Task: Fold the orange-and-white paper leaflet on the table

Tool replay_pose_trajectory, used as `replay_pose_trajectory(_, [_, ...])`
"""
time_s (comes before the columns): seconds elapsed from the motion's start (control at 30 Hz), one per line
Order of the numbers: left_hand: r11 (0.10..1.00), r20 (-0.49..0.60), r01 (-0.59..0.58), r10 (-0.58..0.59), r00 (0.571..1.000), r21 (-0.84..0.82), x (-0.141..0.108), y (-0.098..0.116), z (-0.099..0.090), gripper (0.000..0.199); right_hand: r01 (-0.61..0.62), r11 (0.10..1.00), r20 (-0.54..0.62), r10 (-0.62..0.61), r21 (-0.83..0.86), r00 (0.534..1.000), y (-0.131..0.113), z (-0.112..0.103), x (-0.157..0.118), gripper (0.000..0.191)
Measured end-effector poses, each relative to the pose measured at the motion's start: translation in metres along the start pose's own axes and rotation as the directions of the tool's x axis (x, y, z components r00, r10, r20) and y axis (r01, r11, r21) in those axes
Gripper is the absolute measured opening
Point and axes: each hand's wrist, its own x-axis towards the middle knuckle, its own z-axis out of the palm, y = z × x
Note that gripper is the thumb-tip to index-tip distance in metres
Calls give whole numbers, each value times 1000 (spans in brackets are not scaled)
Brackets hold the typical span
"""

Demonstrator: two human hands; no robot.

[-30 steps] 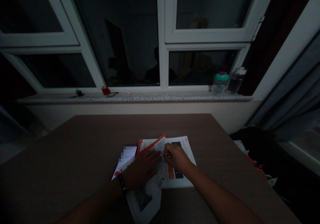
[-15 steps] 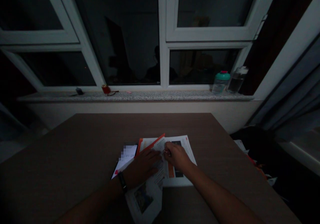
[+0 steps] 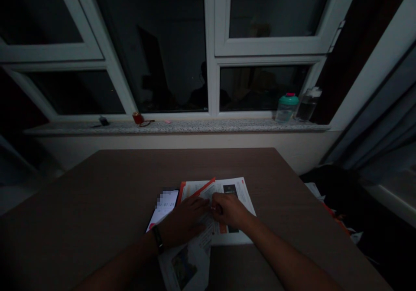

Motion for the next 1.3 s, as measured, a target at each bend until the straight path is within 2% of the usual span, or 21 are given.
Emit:
replay_pose_trajectory(0.13, [1000, 0, -2, 2, 1000, 26, 1, 0, 1, 47, -100, 993, -106, 94, -58, 990, 3, 0, 5, 13])
replay_pose_trajectory(0.23, [999, 15, 10, -11, 1000, 39, 1, 0, 1, 49, -122, 990, -149, 110, -70, 983, 5, 1, 7, 13])
replay_pose_trajectory(0.33, [998, 19, 45, -46, 999, 45, 0, 0, 2, 53, -85, 996, -120, 80, -39, 989, 6, 3, 5, 13])
replay_pose_trajectory(0.47, [999, 29, 43, -43, 999, 13, 0, -1, 4, 58, 5, 1000, -20, -5, 3, 1000, 2, 3, 1, 17])
replay_pose_trajectory(0.53, [999, 33, 45, -45, 998, 9, 0, -2, 4, 57, 3, 1000, 6, -3, -3, 1000, 0, 2, 1, 17])
replay_pose_trajectory(0.67, [999, 40, 51, -51, 998, 14, 1, -1, 3, 56, -121, 990, -97, 115, -65, 989, 0, 1, 5, 14])
replay_pose_trajectory(0.77, [999, 29, 48, -48, 998, 12, 0, -1, 3, 55, -148, 986, -148, 135, -82, 980, 3, 0, 7, 13])
replay_pose_trajectory(0.87, [1000, 6, 22, -22, 1000, -5, 0, 0, 2, 55, -120, 991, -139, 111, -61, 984, 4, 0, 5, 13])
replay_pose_trajectory(0.97, [999, 17, 2, -1, 1000, -33, 0, 1, -2, 59, -49, 999, -69, 48, -11, 996, 5, 0, 1, 14])
replay_pose_trajectory(1.1, [999, 49, 4, -2, 999, -37, 2, 3, -5, 48, 26, 999, 20, -27, 36, 999, 2, 0, -2, 14])
replay_pose_trajectory(1.3, [1000, 51, 25, -25, 998, 11, 3, 3, -1, 52, -109, 992, -104, 101, -71, 989, 1, 0, 5, 14])
